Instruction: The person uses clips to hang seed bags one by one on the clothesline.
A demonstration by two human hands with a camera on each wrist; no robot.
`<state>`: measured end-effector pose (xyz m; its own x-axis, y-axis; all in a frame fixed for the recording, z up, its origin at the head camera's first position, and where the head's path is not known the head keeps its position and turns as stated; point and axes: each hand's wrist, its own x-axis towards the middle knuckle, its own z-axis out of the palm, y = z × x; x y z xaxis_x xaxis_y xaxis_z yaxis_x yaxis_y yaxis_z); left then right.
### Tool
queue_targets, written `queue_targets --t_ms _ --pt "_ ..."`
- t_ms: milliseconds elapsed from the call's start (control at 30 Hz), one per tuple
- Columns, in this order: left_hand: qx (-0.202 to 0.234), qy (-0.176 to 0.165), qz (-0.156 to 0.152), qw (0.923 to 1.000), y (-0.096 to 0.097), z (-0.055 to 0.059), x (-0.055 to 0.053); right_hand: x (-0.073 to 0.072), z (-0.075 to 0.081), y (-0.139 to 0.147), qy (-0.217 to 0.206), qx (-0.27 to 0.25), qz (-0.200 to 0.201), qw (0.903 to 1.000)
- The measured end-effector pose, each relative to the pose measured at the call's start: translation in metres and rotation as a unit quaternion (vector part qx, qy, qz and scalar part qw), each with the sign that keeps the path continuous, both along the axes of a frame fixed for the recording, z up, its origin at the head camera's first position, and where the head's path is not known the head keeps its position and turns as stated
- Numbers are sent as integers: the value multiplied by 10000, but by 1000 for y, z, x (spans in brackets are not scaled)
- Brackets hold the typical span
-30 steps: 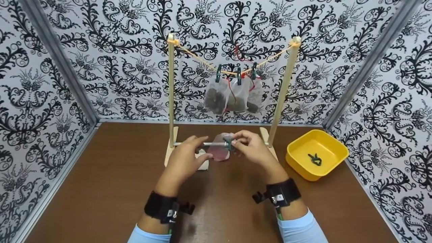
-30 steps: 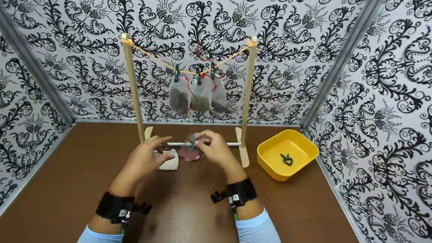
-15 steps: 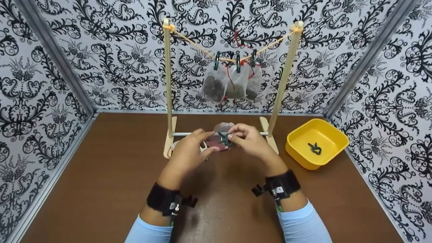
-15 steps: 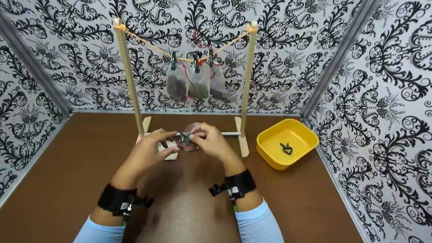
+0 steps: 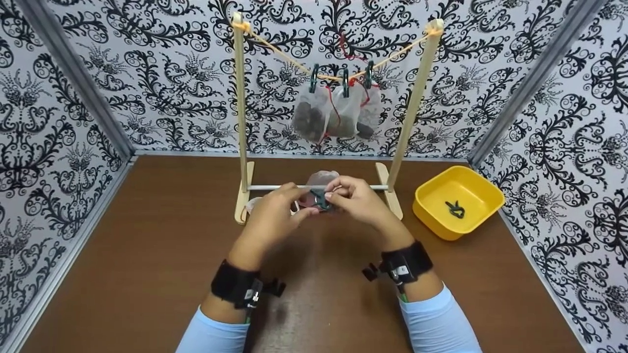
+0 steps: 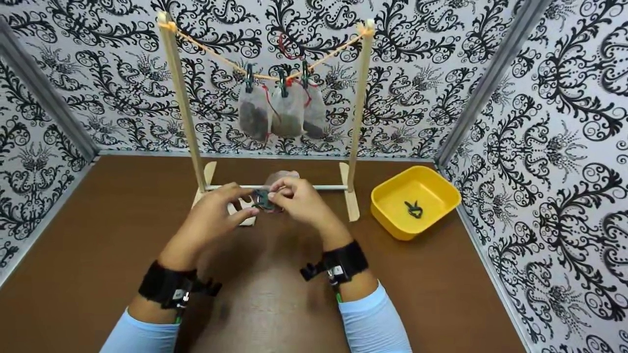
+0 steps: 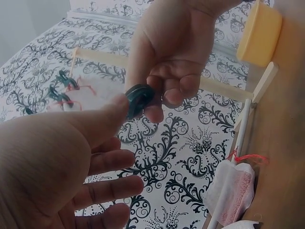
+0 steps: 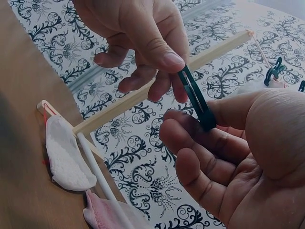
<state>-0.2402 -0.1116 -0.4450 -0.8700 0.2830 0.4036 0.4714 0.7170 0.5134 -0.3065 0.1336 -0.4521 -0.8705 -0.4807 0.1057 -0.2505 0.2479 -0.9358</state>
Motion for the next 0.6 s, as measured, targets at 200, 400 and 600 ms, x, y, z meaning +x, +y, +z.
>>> queue_targets --t_ms 200,400,600 --pt "112 -19 -33 9999 2 0 0 2 0 0 -24 -16 113 9999" --pt "285 21 -69 9996 -3 2 1 -2 -2 -1 30 142 125 9998" --pt "375 133 332 9987 -20 7 0 -14 -28 0 465 1170 -350 9914"
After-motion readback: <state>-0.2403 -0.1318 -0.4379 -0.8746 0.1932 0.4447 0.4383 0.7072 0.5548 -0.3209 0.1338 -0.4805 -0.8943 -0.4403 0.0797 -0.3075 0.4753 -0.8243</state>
